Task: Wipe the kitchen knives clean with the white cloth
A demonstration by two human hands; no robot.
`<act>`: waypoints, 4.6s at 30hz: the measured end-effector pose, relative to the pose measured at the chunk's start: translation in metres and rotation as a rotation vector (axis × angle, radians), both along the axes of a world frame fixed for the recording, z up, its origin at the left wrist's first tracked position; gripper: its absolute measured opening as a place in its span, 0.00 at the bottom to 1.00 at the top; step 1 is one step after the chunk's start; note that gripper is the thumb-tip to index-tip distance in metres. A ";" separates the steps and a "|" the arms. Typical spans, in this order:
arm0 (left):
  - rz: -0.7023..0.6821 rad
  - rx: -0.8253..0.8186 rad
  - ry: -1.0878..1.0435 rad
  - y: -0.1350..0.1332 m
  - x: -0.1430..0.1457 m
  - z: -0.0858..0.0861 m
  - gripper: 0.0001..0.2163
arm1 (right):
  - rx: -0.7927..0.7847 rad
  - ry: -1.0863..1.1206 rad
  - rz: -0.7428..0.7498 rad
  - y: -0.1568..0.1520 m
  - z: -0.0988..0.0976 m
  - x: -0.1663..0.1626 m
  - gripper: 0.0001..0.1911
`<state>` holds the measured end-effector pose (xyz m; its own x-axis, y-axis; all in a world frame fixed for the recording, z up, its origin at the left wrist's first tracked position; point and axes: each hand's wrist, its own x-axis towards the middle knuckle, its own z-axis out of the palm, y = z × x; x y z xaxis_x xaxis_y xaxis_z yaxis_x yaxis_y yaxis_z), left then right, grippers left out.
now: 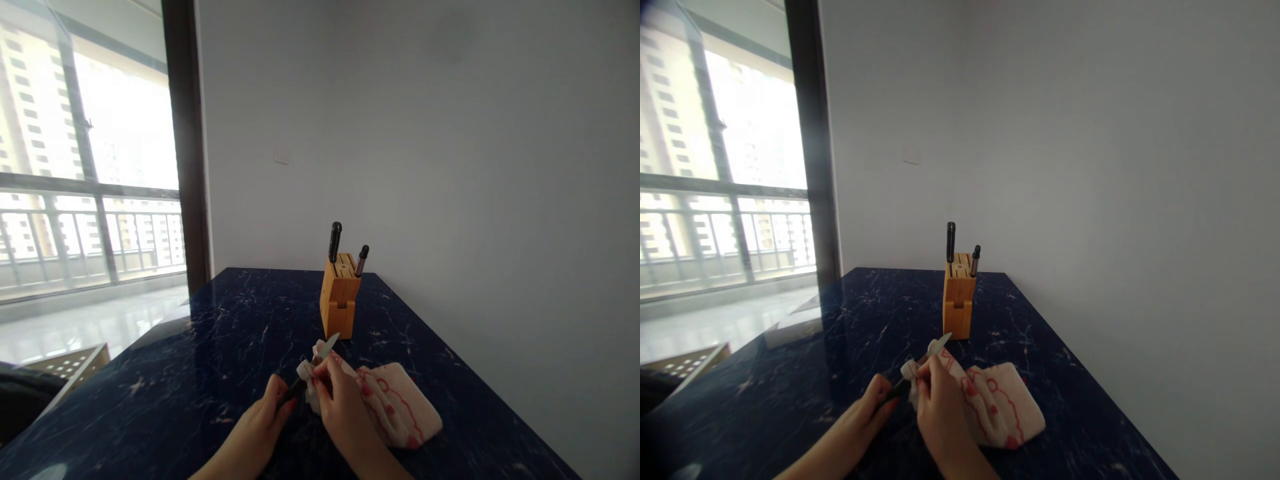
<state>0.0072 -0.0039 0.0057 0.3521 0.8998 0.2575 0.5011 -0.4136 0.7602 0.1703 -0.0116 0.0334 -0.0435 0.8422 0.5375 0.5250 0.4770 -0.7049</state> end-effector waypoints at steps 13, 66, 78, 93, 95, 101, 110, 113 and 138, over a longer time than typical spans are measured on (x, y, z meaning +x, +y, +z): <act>0.009 -0.010 -0.064 0.000 0.001 0.000 0.06 | 0.004 0.016 -0.014 -0.001 0.002 0.001 0.05; -0.143 -0.031 0.171 -0.007 -0.008 0.025 0.16 | -0.083 0.100 0.286 -0.007 0.012 -0.002 0.06; -0.181 -0.349 -0.373 0.006 -0.011 0.026 0.19 | -0.224 -0.020 0.467 -0.017 0.027 0.010 0.09; 0.173 0.027 -0.195 0.013 -0.009 0.015 0.18 | 0.004 -0.206 0.139 -0.006 0.017 0.006 0.11; 0.176 -0.017 -0.185 0.015 -0.008 0.011 0.19 | 0.029 -0.193 0.111 -0.002 0.010 0.004 0.11; 0.202 -0.144 -0.306 0.013 0.002 0.004 0.22 | -0.041 -0.109 0.056 0.002 0.002 -0.009 0.06; 0.126 -0.287 -0.356 0.013 0.004 -0.002 0.23 | -0.038 -0.166 -0.047 0.009 0.001 -0.002 0.08; 0.140 -0.295 -0.304 0.012 0.005 -0.003 0.23 | -0.026 -0.192 -0.031 0.006 -0.001 -0.005 0.06; 0.132 -0.316 -0.273 0.014 0.001 -0.004 0.25 | -0.081 -0.211 -0.024 0.001 -0.002 -0.008 0.04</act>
<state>0.0087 0.0104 0.0013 0.1861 0.9821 0.0296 0.2975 -0.0850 0.9509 0.1618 -0.0103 0.0318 -0.1272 0.8842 0.4495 0.6753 0.4091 -0.6136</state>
